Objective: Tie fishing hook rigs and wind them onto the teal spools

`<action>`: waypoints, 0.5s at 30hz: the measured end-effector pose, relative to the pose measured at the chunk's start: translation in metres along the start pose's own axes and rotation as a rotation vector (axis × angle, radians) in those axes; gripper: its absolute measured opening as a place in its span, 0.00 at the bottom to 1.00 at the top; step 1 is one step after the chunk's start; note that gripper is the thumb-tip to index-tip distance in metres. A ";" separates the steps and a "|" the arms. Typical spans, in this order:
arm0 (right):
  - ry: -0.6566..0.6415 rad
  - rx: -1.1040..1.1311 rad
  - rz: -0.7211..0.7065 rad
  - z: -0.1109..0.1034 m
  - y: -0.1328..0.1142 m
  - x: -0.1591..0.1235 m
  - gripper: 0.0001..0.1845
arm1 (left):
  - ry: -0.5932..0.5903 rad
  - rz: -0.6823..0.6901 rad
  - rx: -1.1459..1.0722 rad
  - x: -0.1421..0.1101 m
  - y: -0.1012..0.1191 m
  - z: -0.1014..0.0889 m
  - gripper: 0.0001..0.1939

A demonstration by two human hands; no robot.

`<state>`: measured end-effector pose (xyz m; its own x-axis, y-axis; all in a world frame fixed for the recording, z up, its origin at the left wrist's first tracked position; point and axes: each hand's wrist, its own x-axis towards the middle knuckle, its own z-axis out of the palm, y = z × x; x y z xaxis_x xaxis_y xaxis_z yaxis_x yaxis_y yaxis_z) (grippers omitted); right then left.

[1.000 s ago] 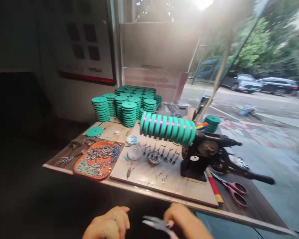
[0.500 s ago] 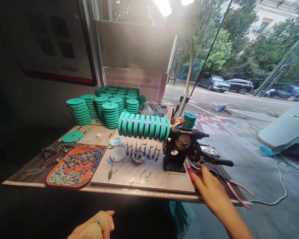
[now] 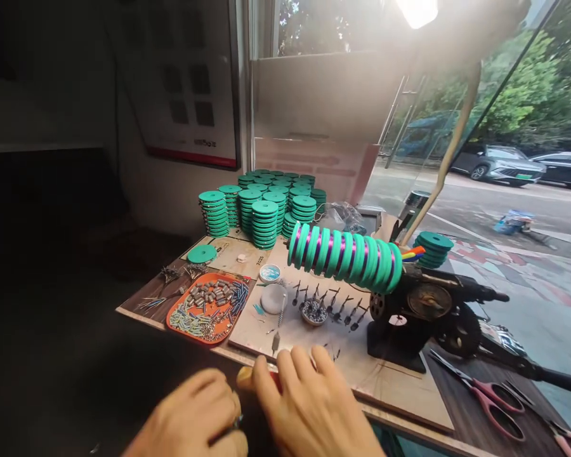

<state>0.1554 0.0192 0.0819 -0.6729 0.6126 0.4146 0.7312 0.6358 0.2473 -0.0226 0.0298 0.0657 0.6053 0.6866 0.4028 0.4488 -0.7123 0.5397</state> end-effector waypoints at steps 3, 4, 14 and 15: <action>-0.176 0.455 -0.001 -0.011 0.026 0.018 0.07 | -0.152 0.051 -0.181 0.034 -0.008 -0.032 0.06; -0.213 0.650 0.084 -0.014 0.034 0.018 0.06 | -0.133 0.020 -0.315 0.043 -0.011 -0.036 0.10; -0.445 0.550 0.288 -0.009 0.023 0.043 0.12 | 0.217 -0.216 -0.281 0.013 -0.005 0.052 0.05; -0.467 0.426 0.274 -0.004 0.020 0.047 0.14 | 0.228 -0.261 -0.300 0.011 -0.003 0.053 0.05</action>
<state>0.1385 0.0591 0.1095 -0.5180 0.8548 -0.0317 0.8383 0.4999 -0.2176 0.0175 0.0314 0.0292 0.3222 0.8758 0.3593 0.3362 -0.4607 0.8215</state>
